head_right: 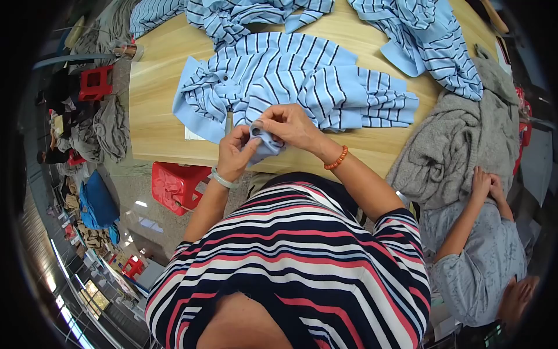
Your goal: Inspecting and folding striped garments at a workstation.
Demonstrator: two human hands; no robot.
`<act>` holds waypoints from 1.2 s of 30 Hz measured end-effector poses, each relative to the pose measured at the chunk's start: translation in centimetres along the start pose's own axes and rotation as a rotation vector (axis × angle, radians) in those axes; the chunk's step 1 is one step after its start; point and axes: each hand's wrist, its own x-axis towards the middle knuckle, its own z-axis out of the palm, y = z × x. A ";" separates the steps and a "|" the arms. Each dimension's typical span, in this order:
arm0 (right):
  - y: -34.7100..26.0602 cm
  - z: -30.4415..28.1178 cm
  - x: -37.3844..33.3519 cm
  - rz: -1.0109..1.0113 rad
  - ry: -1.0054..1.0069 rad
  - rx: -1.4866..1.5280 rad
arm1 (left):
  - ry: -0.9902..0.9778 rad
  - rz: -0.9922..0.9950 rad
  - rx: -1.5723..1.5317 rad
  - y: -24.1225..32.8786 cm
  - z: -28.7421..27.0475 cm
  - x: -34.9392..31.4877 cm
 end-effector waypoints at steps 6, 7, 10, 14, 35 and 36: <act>-1.5 -0.8 -4.0 -1.026 0.460 -0.975 | 0.046 0.050 -0.598 6.2 -2.2 -3.9; -1.1 -0.7 -4.2 -1.024 0.465 -0.985 | 0.017 0.125 -0.652 7.0 -2.4 -3.9; 1.3 -0.8 -4.1 -0.721 0.445 -0.968 | 0.000 0.217 -0.692 8.5 -2.2 -3.1; 1.3 -1.1 -3.2 -0.589 0.458 -0.775 | 0.249 0.140 -0.393 5.4 -1.4 0.5; 2.5 -1.8 -7.2 -0.301 0.575 -0.784 | -0.099 -0.462 -0.903 -1.3 5.5 5.6; 2.6 -2.4 -7.0 -0.154 0.543 -0.763 | -0.128 -0.385 -0.675 -2.4 5.1 5.8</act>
